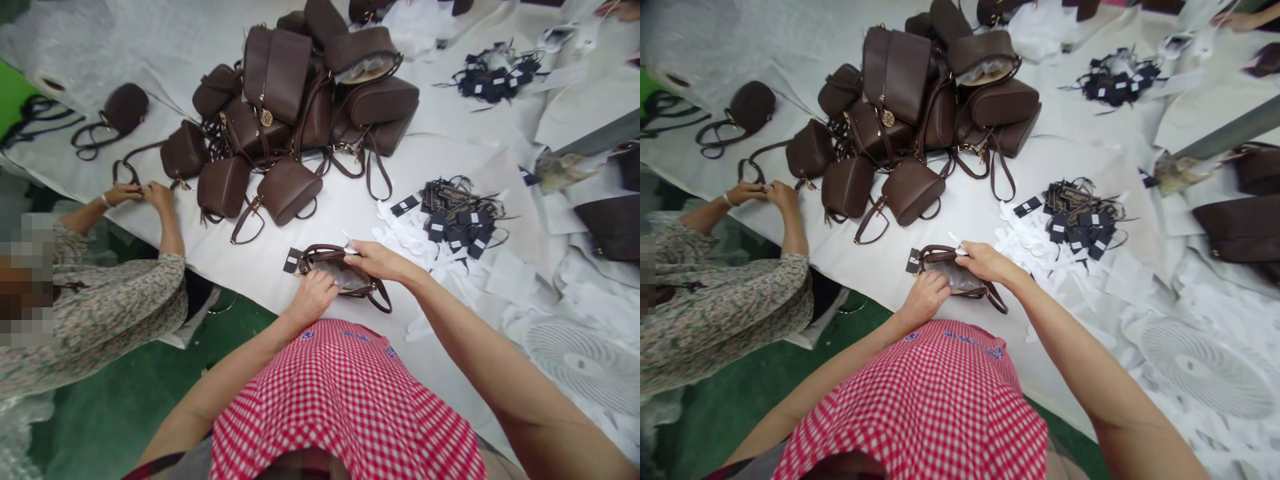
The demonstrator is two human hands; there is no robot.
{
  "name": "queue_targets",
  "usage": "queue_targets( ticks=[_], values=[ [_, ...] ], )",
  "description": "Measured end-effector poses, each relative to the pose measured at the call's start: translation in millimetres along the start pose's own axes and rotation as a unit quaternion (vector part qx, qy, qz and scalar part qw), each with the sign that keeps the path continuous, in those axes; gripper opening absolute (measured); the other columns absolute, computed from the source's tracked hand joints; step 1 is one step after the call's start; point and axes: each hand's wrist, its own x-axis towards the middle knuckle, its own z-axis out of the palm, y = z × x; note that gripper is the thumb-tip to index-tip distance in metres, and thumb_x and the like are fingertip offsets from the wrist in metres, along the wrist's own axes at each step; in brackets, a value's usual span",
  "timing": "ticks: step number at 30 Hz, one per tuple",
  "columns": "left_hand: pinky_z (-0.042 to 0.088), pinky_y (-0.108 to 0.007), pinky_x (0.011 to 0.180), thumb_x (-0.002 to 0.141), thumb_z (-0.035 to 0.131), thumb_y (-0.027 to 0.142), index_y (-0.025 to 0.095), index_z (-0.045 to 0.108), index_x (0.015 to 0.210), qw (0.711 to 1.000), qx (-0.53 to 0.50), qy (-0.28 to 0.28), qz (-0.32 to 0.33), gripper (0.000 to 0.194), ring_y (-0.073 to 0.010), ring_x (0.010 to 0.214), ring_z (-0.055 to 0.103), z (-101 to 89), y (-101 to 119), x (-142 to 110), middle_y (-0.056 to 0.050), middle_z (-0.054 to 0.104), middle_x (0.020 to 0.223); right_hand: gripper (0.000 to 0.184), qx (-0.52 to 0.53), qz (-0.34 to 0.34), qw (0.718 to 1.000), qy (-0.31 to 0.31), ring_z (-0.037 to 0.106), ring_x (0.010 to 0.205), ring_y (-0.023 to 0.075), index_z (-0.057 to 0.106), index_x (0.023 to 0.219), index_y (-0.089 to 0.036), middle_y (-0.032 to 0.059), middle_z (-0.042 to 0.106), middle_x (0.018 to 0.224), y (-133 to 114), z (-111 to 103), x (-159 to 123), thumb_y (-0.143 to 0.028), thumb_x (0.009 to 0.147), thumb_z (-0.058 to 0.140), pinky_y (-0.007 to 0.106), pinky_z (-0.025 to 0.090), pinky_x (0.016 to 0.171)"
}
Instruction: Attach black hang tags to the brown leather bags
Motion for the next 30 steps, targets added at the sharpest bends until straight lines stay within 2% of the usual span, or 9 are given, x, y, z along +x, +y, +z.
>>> queue_targets(
  ticks=[6,12,15,18,21,23,25,27,30],
  values=[
    [0.034,-0.035,0.073,0.099,0.031,0.019,0.014,0.059,0.085,0.999,-0.013,-0.026,0.014,0.032,-0.0195,0.081,0.048,-0.7,-1,1,-0.007,0.058,0.08,0.019,-0.074,-0.026,0.997,-0.017,0.062,0.092,0.0218,0.058,0.101,-0.016,0.011,0.068,0.101,2,2,-4,-0.027,0.092,0.047,0.028,0.043,0.081],
    [0.035,-0.035,0.072,0.099,0.033,0.02,0.015,0.059,0.082,0.999,-0.027,0.014,0.038,0.032,-0.0192,0.08,0.049,-1.9,0,1,-0.007,0.059,0.081,0.021,-0.044,-0.009,0.999,0.0,0.061,0.087,0.0208,0.058,0.1,-0.015,0.0094,0.068,0.095,6,1,-6,-0.03,0.093,0.045,0.028,0.042,0.077],
    [0.038,-0.036,0.075,0.097,0.036,0.018,0.015,0.061,0.084,0.999,-0.036,-0.012,0.033,0.028,-0.02,0.082,0.052,-2.2,1,1,-0.007,0.06,0.08,0.023,-0.023,-0.005,1.0,-0.008,0.061,0.085,0.0207,0.06,0.094,-0.015,0.0087,0.067,0.092,9,1,-4,-0.033,0.092,0.046,0.028,0.043,0.075],
    [0.042,-0.039,0.082,0.092,0.043,0.015,0.012,0.061,0.1,0.998,-0.041,-0.037,-0.004,0.019,-0.0238,0.097,0.055,-4.1,3,5,-0.011,0.065,0.099,0.022,0.008,-0.006,1.0,-0.02,0.061,0.078,0.0191,0.059,0.085,-0.015,0.0069,0.067,0.083,9,3,-3,-0.033,0.091,0.047,0.028,0.044,0.071],
    [0.042,-0.046,0.092,0.088,0.05,0.015,0.011,0.052,0.123,0.998,-0.042,-0.038,-0.034,0.035,-0.03,0.117,0.049,-5.5,7,12,-0.017,0.057,0.127,0.024,0.112,0.023,0.991,-0.066,0.061,0.068,0.0168,0.057,0.083,-0.016,0.0048,0.067,0.076,5,8,-6,-0.035,0.091,0.045,0.027,0.047,0.065],
    [0.043,-0.047,0.093,0.087,0.05,0.013,0.012,0.053,0.122,0.996,-0.052,-0.06,-0.046,0.035,-0.03,0.116,0.052,-4.6,10,17,-0.017,0.057,0.127,0.025,0.151,0.01,0.983,-0.107,0.062,0.07,0.0168,0.057,0.084,-0.017,0.0045,0.067,0.079,2,11,-10,-0.036,0.092,0.044,0.027,0.049,0.066],
    [0.047,-0.043,0.091,0.087,0.047,0.009,0.012,0.057,0.116,0.992,-0.069,-0.088,-0.057,0.031,-0.0269,0.106,0.059,-3.5,12,21,-0.015,0.062,0.119,0.021,0.119,-0.043,0.985,-0.113,0.063,0.079,0.0183,0.059,0.086,-0.017,0.0049,0.068,0.087,0,14,-14,-0.033,0.091,0.046,0.028,0.049,0.075],
    [0.049,-0.041,0.088,0.087,0.042,0.005,0.01,0.059,0.113,0.99,-0.076,-0.096,-0.063,0.031,-0.0256,0.098,0.062,-3.9,14,23,-0.015,0.065,0.112,0.017,0.055,-0.083,0.992,-0.083,0.061,0.09,0.0201,0.059,0.092,-0.018,0.0057,0.067,0.097,2,18,-15,-0.029,0.09,0.047,0.031,0.046,0.084],
    [0.048,-0.047,0.09,0.089,0.037,0.006,0.007,0.063,0.104,0.993,-0.071,-0.071,-0.062,0.03,-0.0284,0.096,0.062,-5.9,12,24,-0.017,0.067,0.102,0.016,-0.026,-0.063,0.996,-0.051,0.06,0.093,0.022,0.058,0.097,-0.017,0.0084,0.065,0.1,8,25,-10,-0.024,0.09,0.045,0.034,0.044,0.088]
  ],
)
